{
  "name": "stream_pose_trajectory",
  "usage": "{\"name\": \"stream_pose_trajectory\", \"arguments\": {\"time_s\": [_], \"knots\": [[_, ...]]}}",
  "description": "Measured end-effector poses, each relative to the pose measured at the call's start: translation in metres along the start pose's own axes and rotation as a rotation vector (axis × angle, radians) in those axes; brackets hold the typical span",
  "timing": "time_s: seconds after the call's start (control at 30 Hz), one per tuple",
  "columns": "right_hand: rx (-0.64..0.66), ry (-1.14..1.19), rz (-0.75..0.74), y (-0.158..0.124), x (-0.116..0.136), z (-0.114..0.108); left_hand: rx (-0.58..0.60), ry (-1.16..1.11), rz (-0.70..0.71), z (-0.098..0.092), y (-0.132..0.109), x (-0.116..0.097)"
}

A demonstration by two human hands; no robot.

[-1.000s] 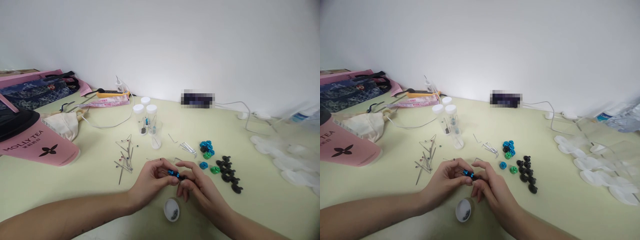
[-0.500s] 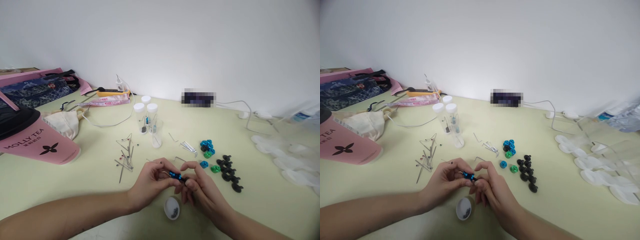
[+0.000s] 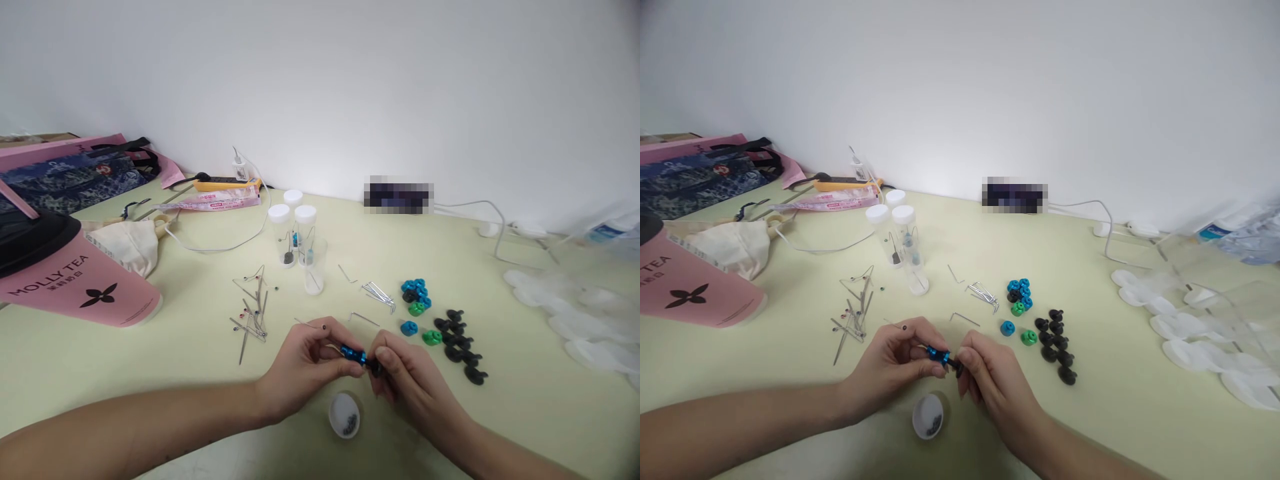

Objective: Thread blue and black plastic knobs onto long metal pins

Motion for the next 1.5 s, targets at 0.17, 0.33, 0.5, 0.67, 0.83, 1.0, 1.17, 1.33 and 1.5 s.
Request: {"name": "stream_pose_trajectory", "arguments": {"time_s": [0.17, 0.33, 0.5, 0.67, 0.83, 1.0, 1.17, 1.33, 1.5], "knots": [[-0.019, -0.036, 0.002, 0.0007, -0.0004, -0.0003, -0.001, -0.033, -0.069, 0.0002, 0.0006, 0.0003], [-0.047, 0.129, -0.04, -0.0011, -0.0002, -0.0001, -0.053, -0.039, -0.105, -0.0038, 0.0037, 0.0002], [-0.145, 0.101, -0.088, -0.0006, 0.0008, -0.0011, -0.133, -0.062, -0.127, -0.0084, 0.0058, 0.0013], [-0.184, -0.027, -0.126, -0.0006, 0.0012, -0.002, -0.114, -0.058, -0.121, -0.0078, 0.0057, 0.0018], [-0.156, 0.002, -0.082, -0.0014, -0.0001, -0.0037, -0.071, -0.06, -0.111, -0.005, 0.0045, 0.0013], [-0.115, -0.04, -0.044, -0.0015, 0.001, -0.0038, -0.044, -0.07, -0.1, -0.0041, 0.0038, 0.0001], [-0.01, -0.09, -0.058, -0.0015, -0.001, -0.0017, -0.031, -0.03, -0.1, -0.004, 0.003, -0.0009], [0.013, -0.101, -0.058, -0.0004, -0.0011, -0.0004, -0.027, -0.022, -0.109, -0.0039, 0.0032, -0.0004], [-0.031, 0.045, -0.039, -0.0013, -0.0008, 0.0004, -0.081, -0.07, -0.137, -0.0068, 0.0069, 0.0008]]}}
Point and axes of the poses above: each hand's wrist, its own y-axis towards the middle knuckle, its own z-axis out of the palm, x = y × z, the point moved 3 cm from there along y, towards the middle knuckle, and after that the axes turned 4 degrees about -x, right-handed, at the moved point
